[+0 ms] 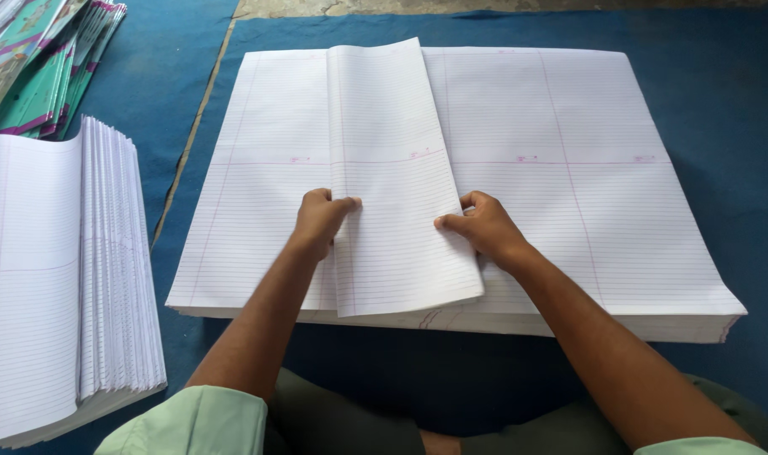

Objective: The person folds large lined paper sheets in half using a wooden block to press the crease. They repeatedly fold, crease, and stack the sheets on the left side of the workspace.

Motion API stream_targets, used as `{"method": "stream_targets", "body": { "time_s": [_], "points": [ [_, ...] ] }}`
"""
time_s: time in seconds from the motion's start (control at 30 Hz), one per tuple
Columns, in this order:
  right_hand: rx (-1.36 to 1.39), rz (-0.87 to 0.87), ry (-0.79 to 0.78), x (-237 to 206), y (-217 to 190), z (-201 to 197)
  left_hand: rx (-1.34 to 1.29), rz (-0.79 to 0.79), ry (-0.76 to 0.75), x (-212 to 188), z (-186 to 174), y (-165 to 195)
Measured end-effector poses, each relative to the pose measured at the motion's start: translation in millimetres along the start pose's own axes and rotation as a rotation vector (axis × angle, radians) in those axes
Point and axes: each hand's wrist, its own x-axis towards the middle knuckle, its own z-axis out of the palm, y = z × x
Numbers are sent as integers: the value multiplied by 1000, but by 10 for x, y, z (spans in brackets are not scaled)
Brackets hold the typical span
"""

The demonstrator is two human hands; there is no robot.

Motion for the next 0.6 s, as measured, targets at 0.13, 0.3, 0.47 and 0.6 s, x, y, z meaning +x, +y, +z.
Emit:
{"method": "stream_targets", "body": {
  "time_s": [0.13, 0.3, 0.47, 0.6],
  "points": [
    [29, -3, -35, 101, -28, 106, 198, 129, 174, -10, 88, -39],
    [-20, -9, -64, 104, -106, 227, 220, 168, 247, -33, 45, -30],
    [-11, -49, -93, 6, -295, 405, 196, 195, 233, -68, -179, 10],
    [-21, -81, -105, -44, -531, 619, 194, 235, 258, -42, -466, 12]
  ]
}}
